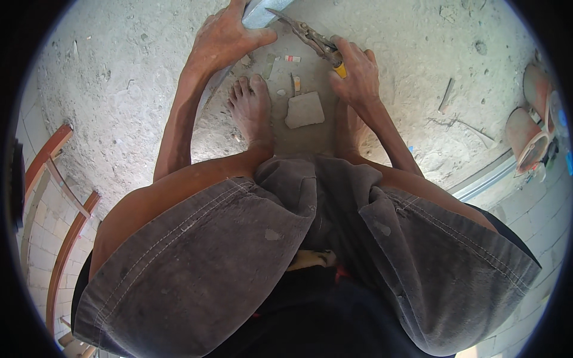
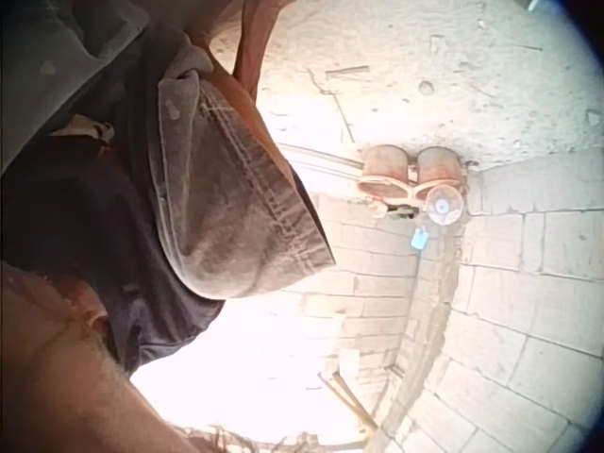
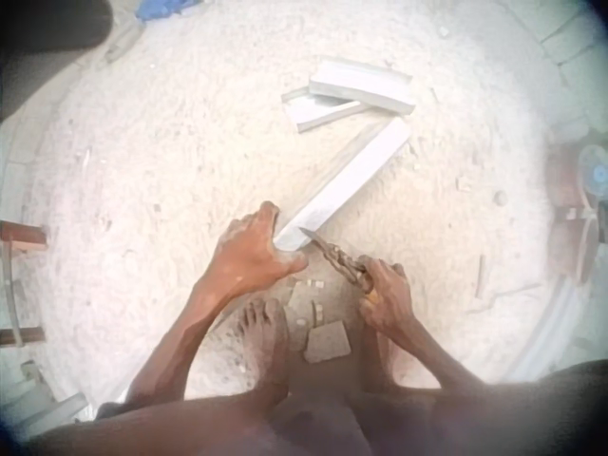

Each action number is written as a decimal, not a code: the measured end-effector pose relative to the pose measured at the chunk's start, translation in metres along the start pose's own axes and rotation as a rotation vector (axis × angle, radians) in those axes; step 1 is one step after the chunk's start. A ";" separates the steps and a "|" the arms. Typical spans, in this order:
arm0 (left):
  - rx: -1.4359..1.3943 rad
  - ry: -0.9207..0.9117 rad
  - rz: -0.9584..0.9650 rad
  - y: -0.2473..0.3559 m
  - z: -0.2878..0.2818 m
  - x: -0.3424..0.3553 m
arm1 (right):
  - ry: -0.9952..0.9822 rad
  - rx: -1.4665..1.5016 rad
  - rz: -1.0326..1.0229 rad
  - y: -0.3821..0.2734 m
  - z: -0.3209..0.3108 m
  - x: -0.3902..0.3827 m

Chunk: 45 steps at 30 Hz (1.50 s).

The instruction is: The person holds a metal stud and uses snips to cut notches into the ends and sides of several metal studs.

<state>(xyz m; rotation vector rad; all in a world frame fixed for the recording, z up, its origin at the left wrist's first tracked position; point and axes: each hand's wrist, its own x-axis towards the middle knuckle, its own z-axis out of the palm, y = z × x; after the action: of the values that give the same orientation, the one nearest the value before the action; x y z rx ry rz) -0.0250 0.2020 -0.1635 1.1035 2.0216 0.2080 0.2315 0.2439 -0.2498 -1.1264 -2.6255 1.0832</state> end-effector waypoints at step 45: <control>0.044 -0.029 0.013 0.008 0.019 0.005 | -0.014 0.183 0.041 0.004 -0.009 -0.009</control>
<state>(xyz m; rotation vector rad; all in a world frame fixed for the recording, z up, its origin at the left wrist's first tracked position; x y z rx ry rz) -0.0077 0.2071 -0.1751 1.1404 2.0022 0.1542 0.2430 0.2451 -0.2444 -1.1419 -2.4624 1.3124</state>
